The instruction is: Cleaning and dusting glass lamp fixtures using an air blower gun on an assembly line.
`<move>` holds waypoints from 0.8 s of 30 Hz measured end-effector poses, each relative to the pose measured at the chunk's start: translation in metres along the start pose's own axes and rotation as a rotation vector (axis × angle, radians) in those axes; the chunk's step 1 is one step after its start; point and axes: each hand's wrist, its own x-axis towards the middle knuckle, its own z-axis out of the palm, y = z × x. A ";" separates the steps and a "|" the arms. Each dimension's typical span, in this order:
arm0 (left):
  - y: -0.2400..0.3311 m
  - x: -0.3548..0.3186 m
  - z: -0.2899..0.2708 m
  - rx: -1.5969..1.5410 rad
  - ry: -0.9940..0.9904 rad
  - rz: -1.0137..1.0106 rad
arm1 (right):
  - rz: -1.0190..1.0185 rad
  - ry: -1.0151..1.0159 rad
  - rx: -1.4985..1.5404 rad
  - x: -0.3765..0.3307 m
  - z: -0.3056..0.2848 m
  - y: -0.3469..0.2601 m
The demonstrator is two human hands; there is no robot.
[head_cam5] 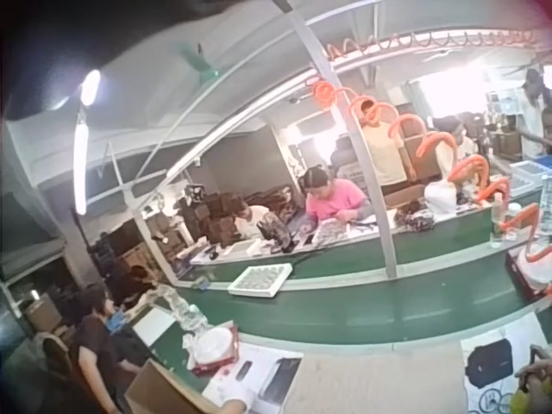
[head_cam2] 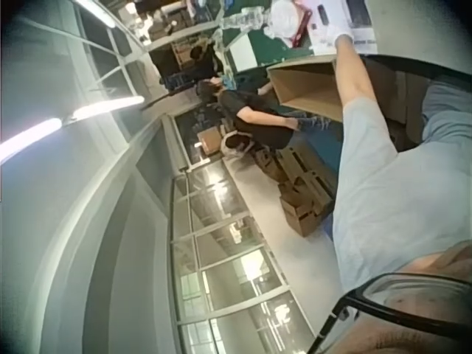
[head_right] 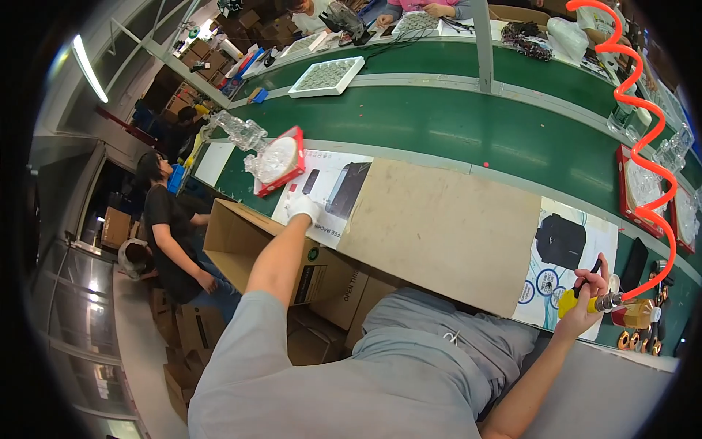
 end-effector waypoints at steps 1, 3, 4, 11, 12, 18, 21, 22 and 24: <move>0.021 -0.014 -0.002 -0.091 -0.083 0.000 | 0.015 0.014 -0.006 -0.001 -0.005 0.002; 0.035 -0.035 0.007 -0.183 -0.160 -0.014 | 0.028 0.022 0.003 -0.002 -0.010 0.002; 0.037 -0.040 0.024 -0.238 0.009 -0.011 | 0.028 0.020 0.037 0.000 -0.012 0.001; 0.048 -0.053 0.069 -0.446 0.318 0.014 | 0.087 0.037 0.133 0.003 -0.046 0.015; 0.051 -0.053 0.069 -0.449 0.325 0.026 | 0.088 0.042 0.153 0.002 -0.050 0.015; 0.044 -0.052 0.073 -0.394 0.376 0.026 | 0.070 0.003 0.186 0.005 -0.049 0.022; 0.042 -0.049 0.073 -0.387 0.386 0.029 | 0.093 0.033 0.172 0.006 -0.030 0.008; 0.043 -0.048 0.073 -0.395 0.374 0.038 | 0.098 0.028 0.164 0.006 -0.026 0.005; 0.045 -0.048 0.073 -0.390 0.396 0.030 | 0.098 0.014 0.148 0.007 -0.022 0.000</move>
